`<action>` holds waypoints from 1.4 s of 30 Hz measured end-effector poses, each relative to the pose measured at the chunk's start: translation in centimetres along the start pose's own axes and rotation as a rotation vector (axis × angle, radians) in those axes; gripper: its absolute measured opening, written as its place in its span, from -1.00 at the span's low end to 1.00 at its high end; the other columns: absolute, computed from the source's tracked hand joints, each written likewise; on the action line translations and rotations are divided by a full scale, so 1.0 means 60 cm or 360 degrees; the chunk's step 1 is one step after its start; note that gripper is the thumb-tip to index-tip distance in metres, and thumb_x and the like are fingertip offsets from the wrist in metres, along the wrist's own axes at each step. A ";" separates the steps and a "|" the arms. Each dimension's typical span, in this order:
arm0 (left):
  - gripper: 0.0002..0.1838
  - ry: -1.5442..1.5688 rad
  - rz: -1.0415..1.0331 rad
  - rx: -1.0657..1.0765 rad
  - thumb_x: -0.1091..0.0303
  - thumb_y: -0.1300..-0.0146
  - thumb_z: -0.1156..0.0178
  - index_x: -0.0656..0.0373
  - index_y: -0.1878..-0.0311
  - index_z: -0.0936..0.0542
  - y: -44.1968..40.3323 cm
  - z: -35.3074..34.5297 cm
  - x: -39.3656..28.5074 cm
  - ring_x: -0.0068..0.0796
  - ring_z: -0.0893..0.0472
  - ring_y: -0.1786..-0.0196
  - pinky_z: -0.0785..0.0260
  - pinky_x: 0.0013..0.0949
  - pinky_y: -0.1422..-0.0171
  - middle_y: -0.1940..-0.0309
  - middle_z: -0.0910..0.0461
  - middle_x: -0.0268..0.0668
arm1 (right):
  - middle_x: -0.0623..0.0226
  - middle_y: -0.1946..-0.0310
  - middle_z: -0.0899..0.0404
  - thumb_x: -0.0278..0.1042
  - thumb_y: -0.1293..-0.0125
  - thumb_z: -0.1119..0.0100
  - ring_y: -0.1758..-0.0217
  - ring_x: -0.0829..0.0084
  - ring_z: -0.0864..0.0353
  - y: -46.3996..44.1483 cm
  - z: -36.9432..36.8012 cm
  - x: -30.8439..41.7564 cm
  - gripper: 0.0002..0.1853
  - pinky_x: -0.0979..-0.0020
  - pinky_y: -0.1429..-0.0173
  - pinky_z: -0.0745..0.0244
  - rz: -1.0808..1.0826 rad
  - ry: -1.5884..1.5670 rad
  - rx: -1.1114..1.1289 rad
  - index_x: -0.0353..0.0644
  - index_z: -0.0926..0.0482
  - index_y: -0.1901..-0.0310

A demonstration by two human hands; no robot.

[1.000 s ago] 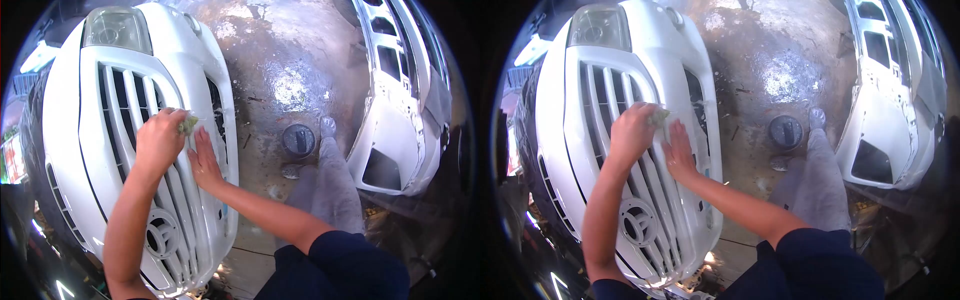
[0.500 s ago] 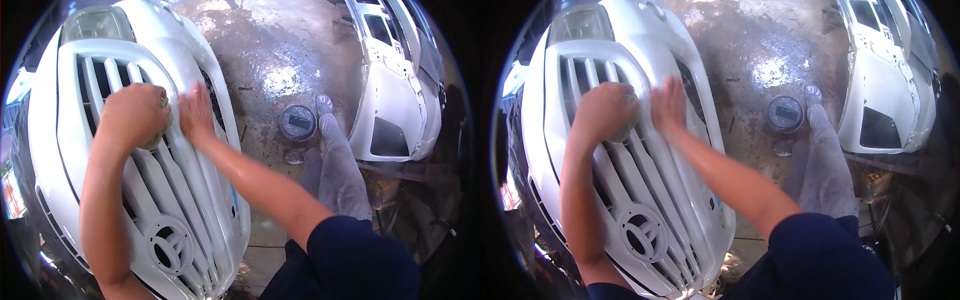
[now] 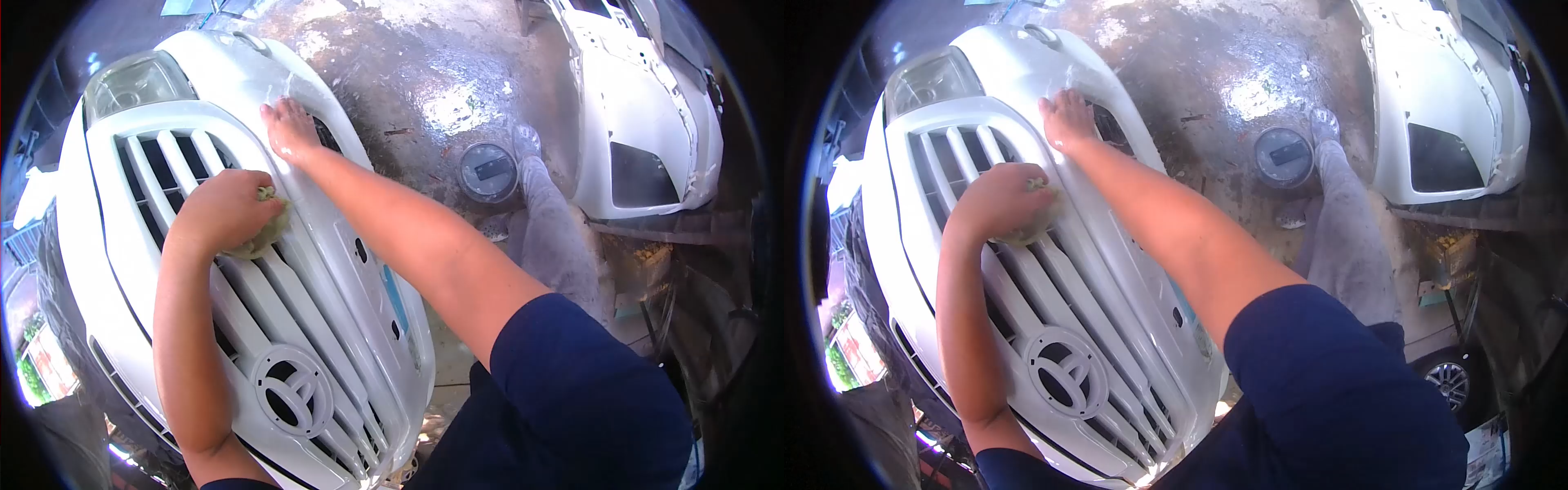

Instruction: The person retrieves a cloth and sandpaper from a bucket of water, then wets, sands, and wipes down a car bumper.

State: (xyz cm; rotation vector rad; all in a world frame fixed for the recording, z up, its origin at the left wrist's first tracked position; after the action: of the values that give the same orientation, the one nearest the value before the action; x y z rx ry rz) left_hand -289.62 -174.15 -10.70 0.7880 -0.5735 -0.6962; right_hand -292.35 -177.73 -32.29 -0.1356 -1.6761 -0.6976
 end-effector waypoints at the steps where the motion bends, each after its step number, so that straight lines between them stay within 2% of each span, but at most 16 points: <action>1: -0.55 -0.0016 0.0018 -0.0001 0.09 -0.23 -0.25 0.17 -0.07 -0.73 0.002 0.003 0.000 -0.01 -0.72 0.02 -0.52 -0.12 -0.18 0.09 -0.73 0.03 | -0.30 -0.58 0.01 0.17 -0.58 0.29 -0.69 -0.11 0.10 0.035 0.000 -0.017 -0.19 0.04 -0.71 0.20 0.0025 -0.0025 -0.0073 -0.44 -0.08 -0.54; 3: -0.53 -0.0047 0.0053 -0.0011 0.09 -0.26 -0.24 0.15 -0.14 -0.71 0.004 0.010 -0.001 -0.04 -0.73 -0.02 -0.53 -0.12 -0.21 0.03 -0.74 -0.02 | -0.25 -0.61 0.06 0.20 -0.60 0.34 -0.71 -0.06 0.15 0.134 -0.015 -0.091 -0.15 0.10 -0.74 0.28 -0.0081 -0.0009 -0.0091 -0.48 -0.01 -0.56; 4: -0.53 -0.0049 0.0065 -0.0016 0.09 -0.26 -0.24 0.15 -0.15 -0.71 0.005 0.011 -0.003 -0.03 -0.73 -0.02 -0.53 -0.12 -0.22 0.03 -0.74 -0.02 | -0.22 -0.63 0.13 0.18 -0.61 0.37 -0.72 -0.04 0.19 0.219 -0.003 -0.106 -0.16 0.10 -0.74 0.30 -0.0402 -0.0135 0.0007 -0.48 0.05 -0.57; 5: -0.53 -0.0052 0.0077 -0.0023 0.10 -0.26 -0.24 0.16 -0.15 -0.71 0.006 0.011 -0.004 -0.03 -0.72 -0.03 -0.53 -0.12 -0.23 0.03 -0.74 -0.02 | -0.20 -0.64 0.19 0.13 -0.63 0.36 -0.73 -0.03 0.22 0.302 -0.036 -0.196 -0.19 0.12 -0.74 0.32 -0.0114 0.0339 0.0120 -0.46 0.08 -0.58; 9: -0.53 -0.0041 0.0079 -0.0035 0.11 -0.28 -0.23 0.17 -0.16 -0.70 0.003 0.010 -0.003 -0.03 -0.72 -0.04 -0.53 -0.13 -0.24 0.03 -0.74 -0.02 | -0.28 -0.63 0.22 0.00 -0.64 0.27 -0.72 -0.09 0.27 0.582 0.007 -0.226 -0.24 0.10 -0.74 0.33 -0.0576 0.0043 0.0184 -0.48 0.11 -0.58; 12: -0.53 -0.0061 0.0103 -0.0081 0.10 -0.28 -0.23 0.17 -0.17 -0.69 0.006 0.013 -0.010 -0.03 -0.72 -0.04 -0.53 -0.13 -0.24 0.04 -0.74 -0.03 | -0.32 -0.62 0.23 -0.02 -0.64 0.26 -0.72 -0.11 0.26 0.532 -0.005 -0.219 -0.24 0.10 -0.74 0.34 -0.0528 -0.0014 0.0163 -0.50 0.12 -0.57; 13: -0.53 -0.0054 0.0106 -0.0086 0.09 -0.28 -0.23 0.16 -0.16 -0.69 0.006 0.010 -0.011 -0.03 -0.73 -0.03 -0.54 -0.12 -0.23 0.05 -0.74 -0.03 | -0.33 -0.61 0.20 -0.01 -0.63 0.26 -0.71 -0.13 0.24 0.464 -0.018 -0.203 -0.23 0.07 -0.74 0.34 -0.0108 0.0131 0.0003 -0.52 0.11 -0.57; 14: -0.54 -0.0050 0.0111 -0.0094 0.09 -0.29 -0.23 0.15 -0.16 -0.69 0.003 0.008 -0.010 -0.02 -0.73 -0.02 -0.54 -0.11 -0.22 0.06 -0.74 -0.02 | -0.35 -0.60 0.18 0.01 -0.63 0.25 -0.71 -0.15 0.24 0.375 -0.013 -0.155 -0.23 0.02 -0.73 0.33 -0.0040 0.0128 -0.0033 -0.53 0.08 -0.56; 18: -0.56 -0.0068 0.0096 -0.0144 0.08 -0.30 -0.22 0.13 -0.13 -0.70 0.000 0.010 -0.015 -0.01 -0.73 0.01 -0.55 -0.09 -0.18 0.10 -0.74 0.00 | -0.29 -0.61 0.12 0.08 -0.62 0.26 -0.72 -0.08 0.21 0.121 0.003 -0.035 -0.21 0.05 -0.74 0.31 -0.0174 0.0069 -0.0050 -0.51 0.03 -0.55; 21: -0.58 -0.0038 0.0102 -0.0193 0.09 -0.31 -0.21 0.13 -0.12 -0.70 -0.002 0.013 -0.009 -0.01 -0.74 0.02 -0.55 -0.08 -0.16 0.11 -0.74 0.02 | -0.28 -0.62 0.16 0.03 -0.63 0.24 -0.72 -0.09 0.24 0.231 -0.001 -0.075 -0.22 0.05 -0.74 0.34 0.0298 0.0126 -0.0054 -0.50 0.08 -0.56; 23: -0.58 -0.0041 0.0114 -0.0206 0.09 -0.31 -0.21 0.13 -0.12 -0.70 0.000 0.013 -0.009 -0.02 -0.74 0.02 -0.56 -0.09 -0.16 0.10 -0.74 0.01 | -0.35 -0.60 0.19 -0.12 -0.65 0.22 -0.71 -0.13 0.24 0.387 -0.004 -0.138 -0.28 0.06 -0.74 0.30 0.0131 0.0132 -0.0032 -0.55 0.11 -0.55; 27: -0.58 -0.0033 0.0181 -0.0286 0.10 -0.31 -0.22 0.11 -0.14 -0.70 0.004 0.023 -0.012 -0.04 -0.74 0.02 -0.56 -0.10 -0.16 0.08 -0.74 -0.02 | -0.28 -0.64 0.35 -0.02 -0.67 0.35 -0.73 -0.11 0.44 0.604 0.014 -0.213 -0.23 0.08 -0.75 0.48 -0.0805 0.0043 0.0385 -0.52 0.23 -0.58; 30: -0.57 -0.0003 0.0247 -0.0454 0.11 -0.31 -0.22 0.10 -0.16 -0.70 0.004 0.031 -0.003 -0.07 -0.74 0.00 -0.56 -0.10 -0.17 0.07 -0.75 -0.05 | -0.30 -0.63 0.27 0.04 -0.66 0.39 -0.72 -0.13 0.36 0.525 -0.005 -0.204 -0.22 0.07 -0.75 0.44 -0.0725 -0.0084 0.0186 -0.54 0.17 -0.57; 33: -0.58 -0.0045 0.0205 -0.0541 0.13 -0.29 -0.22 0.08 -0.15 -0.71 0.005 0.031 -0.002 -0.07 -0.73 -0.01 -0.55 -0.10 -0.18 0.05 -0.74 -0.07 | -0.32 -0.60 0.10 0.11 -0.66 0.44 -0.70 -0.11 0.15 0.284 -0.013 -0.123 -0.20 0.07 -0.74 0.31 -0.0269 0.0075 0.0019 -0.58 0.03 -0.53; 36: -0.63 -0.0081 0.0227 -0.0449 0.19 -0.27 -0.22 0.02 -0.11 -0.74 0.001 0.034 -0.008 -0.07 -0.72 -0.02 -0.54 -0.11 -0.18 0.04 -0.74 -0.11 | -0.35 -0.60 0.16 0.08 -0.63 0.32 -0.71 -0.13 0.20 0.107 -0.003 -0.058 -0.20 0.01 -0.73 0.27 -0.0222 0.0046 -0.0045 -0.57 0.06 -0.54; 42: -0.71 0.0031 0.0087 -0.0786 0.22 -0.30 -0.20 -0.04 -0.03 -0.75 -0.004 0.036 0.016 -0.09 -0.71 0.00 -0.53 -0.10 -0.17 0.06 -0.72 -0.20 | -0.33 -0.60 0.13 -0.02 -0.60 0.13 -0.71 -0.16 0.21 0.400 0.014 -0.117 -0.21 -0.02 -0.72 0.31 0.0340 0.0138 0.0044 -0.55 0.05 -0.54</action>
State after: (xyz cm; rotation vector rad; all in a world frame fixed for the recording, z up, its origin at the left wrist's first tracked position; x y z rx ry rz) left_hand -290.60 -175.95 -9.44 0.3172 -0.3800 -0.7393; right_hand -280.41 -155.88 -30.03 -0.2571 -1.5604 -0.5121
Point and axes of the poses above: each hand's wrist, its own y-axis away from the middle knuckle, its own z-axis out of the back of the hand, x = y × z, the point moved 3 cm from there along -y, towards the middle knuckle
